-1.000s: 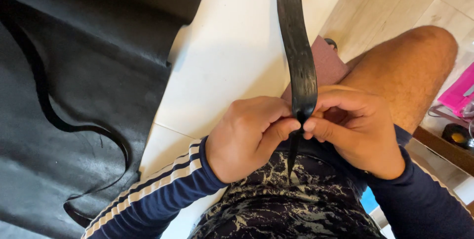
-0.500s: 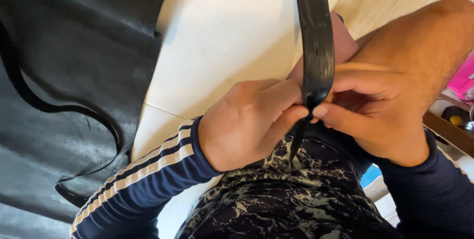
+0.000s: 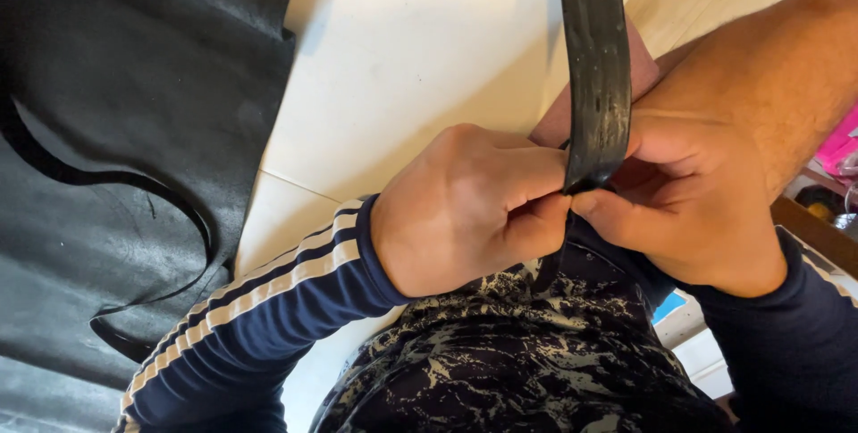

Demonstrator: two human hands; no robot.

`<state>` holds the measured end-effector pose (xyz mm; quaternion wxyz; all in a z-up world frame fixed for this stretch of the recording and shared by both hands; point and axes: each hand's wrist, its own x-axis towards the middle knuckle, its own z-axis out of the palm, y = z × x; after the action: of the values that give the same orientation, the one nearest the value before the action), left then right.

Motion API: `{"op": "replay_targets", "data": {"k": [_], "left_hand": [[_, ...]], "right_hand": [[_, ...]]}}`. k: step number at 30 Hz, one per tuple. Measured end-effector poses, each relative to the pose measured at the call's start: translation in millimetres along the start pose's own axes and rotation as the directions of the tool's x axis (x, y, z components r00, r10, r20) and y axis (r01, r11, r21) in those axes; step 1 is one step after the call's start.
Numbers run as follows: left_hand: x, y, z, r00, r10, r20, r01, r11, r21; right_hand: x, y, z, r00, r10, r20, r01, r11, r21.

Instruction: Finishing the edges of a leather strap using sandpaper

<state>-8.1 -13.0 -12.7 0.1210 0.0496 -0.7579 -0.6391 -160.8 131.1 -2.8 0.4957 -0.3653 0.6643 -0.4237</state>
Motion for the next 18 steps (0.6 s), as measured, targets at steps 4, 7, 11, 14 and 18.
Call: {"op": "replay_targets", "data": {"k": [4,7,11,14,18], "left_hand": [[1,-1,1,1.000,0.009,0.000,-0.009,1.000,-0.007],[1,1,-2,1.000,-0.012,-0.027,0.012,1.000,-0.006],[2,4,-10,0.998,-0.059,0.019,0.059,0.998,-0.012],[2,4,-11,0.996,-0.078,0.031,0.078,0.997,-0.008],[0,8,-9,0.991,-0.115,0.073,0.115,0.993,0.001]], "right_hand": [[4,-2,-1,0.999,0.008,0.039,-0.007,1.000,-0.007],[4,-2,-2,0.999,-0.021,0.037,0.019,0.999,0.050],[-3,4,-6,0.999,0.024,-0.024,-0.021,0.993,0.116],[-1,1,-5,0.999,0.020,-0.029,-0.016,0.992,0.129],[-7,13,-4,0.999,0.023,-0.036,-0.015,0.978,0.208]]}}
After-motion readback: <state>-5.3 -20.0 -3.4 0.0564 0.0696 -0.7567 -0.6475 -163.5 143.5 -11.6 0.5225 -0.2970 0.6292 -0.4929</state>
